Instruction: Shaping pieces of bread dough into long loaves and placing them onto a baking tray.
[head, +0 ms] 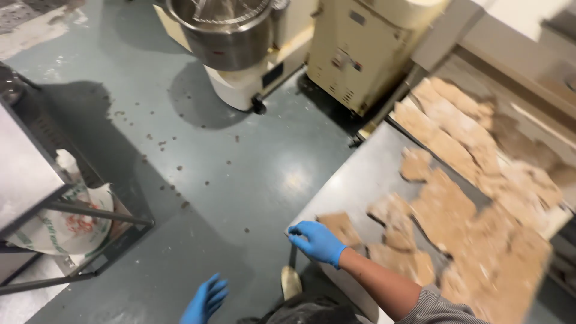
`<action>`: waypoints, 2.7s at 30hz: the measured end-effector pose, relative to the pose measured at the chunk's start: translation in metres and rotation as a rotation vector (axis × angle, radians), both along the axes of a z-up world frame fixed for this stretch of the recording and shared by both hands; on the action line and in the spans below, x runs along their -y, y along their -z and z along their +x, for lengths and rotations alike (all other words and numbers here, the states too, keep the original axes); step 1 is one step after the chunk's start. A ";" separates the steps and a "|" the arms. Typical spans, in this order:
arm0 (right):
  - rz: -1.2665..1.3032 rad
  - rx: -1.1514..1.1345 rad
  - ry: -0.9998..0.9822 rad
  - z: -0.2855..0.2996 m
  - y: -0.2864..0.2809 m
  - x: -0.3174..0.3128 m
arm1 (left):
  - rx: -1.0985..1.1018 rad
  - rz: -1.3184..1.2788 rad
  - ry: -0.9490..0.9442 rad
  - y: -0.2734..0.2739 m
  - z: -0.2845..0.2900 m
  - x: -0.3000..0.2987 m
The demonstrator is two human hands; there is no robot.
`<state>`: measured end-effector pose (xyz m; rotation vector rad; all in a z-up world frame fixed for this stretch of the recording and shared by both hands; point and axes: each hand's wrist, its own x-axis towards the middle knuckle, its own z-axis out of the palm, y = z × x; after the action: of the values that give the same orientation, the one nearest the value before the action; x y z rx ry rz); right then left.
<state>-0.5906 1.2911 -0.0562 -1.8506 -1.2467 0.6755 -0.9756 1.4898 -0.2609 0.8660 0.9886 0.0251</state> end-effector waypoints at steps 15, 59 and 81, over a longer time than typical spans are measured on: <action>-0.202 0.208 0.189 0.108 -0.006 -0.374 | -0.206 -0.087 -0.136 0.070 0.086 -0.477; 0.305 0.000 1.582 0.725 0.035 -0.981 | 0.067 0.846 0.036 -0.187 1.133 -1.151; 0.174 0.213 1.231 0.700 -0.070 -1.083 | 0.363 0.814 0.040 -0.102 0.982 -1.207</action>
<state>0.1092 2.3742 0.0139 -2.1118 -0.0926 -0.3030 0.0061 2.6967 -0.1593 1.5565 0.6007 0.5638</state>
